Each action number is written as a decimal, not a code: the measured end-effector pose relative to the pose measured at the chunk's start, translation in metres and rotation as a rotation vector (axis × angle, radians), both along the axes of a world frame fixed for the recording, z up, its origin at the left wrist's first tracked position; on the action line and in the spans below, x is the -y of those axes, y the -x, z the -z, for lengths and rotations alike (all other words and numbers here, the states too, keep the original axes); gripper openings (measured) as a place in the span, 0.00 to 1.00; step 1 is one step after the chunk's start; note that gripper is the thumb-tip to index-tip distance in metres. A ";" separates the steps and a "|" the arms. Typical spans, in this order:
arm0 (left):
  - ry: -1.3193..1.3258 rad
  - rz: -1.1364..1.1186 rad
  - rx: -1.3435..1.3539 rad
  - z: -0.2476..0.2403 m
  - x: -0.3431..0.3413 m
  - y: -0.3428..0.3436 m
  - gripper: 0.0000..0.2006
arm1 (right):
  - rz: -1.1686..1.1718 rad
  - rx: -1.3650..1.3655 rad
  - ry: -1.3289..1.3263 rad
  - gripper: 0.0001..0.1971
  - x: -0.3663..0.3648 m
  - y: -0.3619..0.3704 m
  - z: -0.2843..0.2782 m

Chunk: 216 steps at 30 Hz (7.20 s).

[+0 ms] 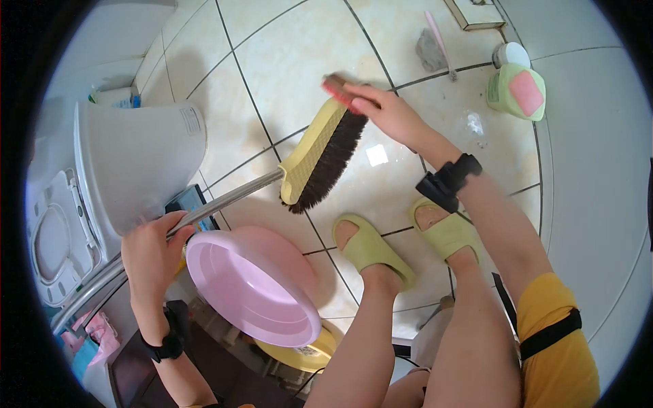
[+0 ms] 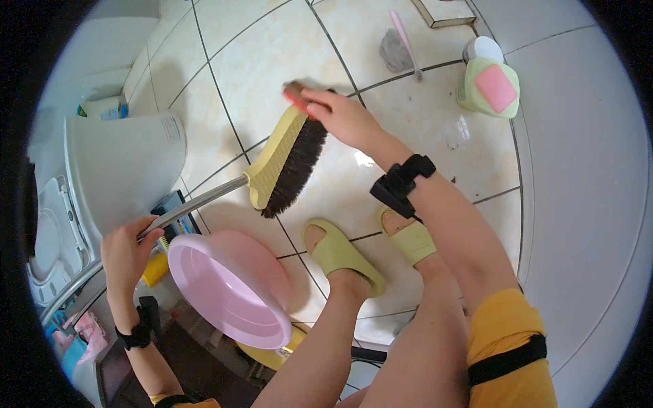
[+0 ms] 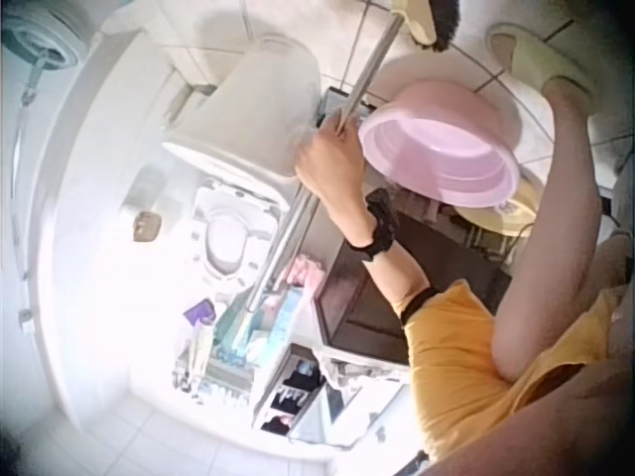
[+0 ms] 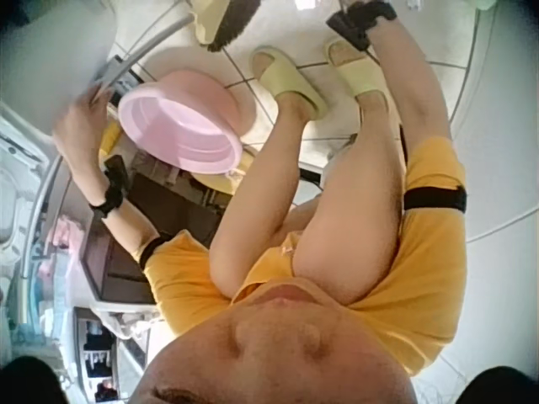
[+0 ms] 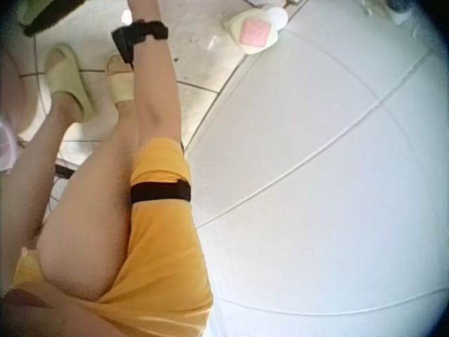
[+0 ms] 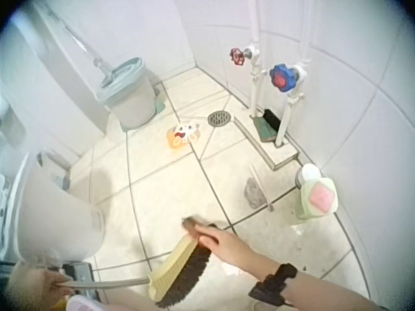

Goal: Scrubbing the bristles of a broom with a small brush and rinsing it in a bathroom.

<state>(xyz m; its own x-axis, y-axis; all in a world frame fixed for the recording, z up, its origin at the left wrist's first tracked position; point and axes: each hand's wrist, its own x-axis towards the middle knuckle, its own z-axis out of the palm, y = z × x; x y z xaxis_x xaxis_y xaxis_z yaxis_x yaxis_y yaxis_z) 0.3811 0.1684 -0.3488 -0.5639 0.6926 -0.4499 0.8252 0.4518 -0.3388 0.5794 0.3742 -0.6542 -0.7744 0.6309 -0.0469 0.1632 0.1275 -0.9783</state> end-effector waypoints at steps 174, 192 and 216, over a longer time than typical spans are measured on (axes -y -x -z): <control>-0.424 -0.843 0.620 0.036 0.061 -0.076 0.16 | 0.139 0.113 -0.510 0.22 0.017 0.016 -0.096; -0.506 -1.095 0.805 0.072 0.105 -0.128 0.16 | 0.265 0.159 -0.335 0.23 0.027 -0.049 -0.066; -0.523 -1.323 0.977 0.141 0.155 -0.205 0.14 | -0.353 0.630 -0.794 0.22 0.026 -0.047 -0.008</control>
<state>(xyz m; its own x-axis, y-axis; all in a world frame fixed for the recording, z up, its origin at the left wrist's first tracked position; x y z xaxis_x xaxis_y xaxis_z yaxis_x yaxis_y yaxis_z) 0.5861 0.0129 -0.4896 -0.5030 0.1938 -0.8423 -0.3734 0.8302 0.4140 0.6267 0.3482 -0.6461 -0.8984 0.4020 -0.1768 0.4391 0.8286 -0.3472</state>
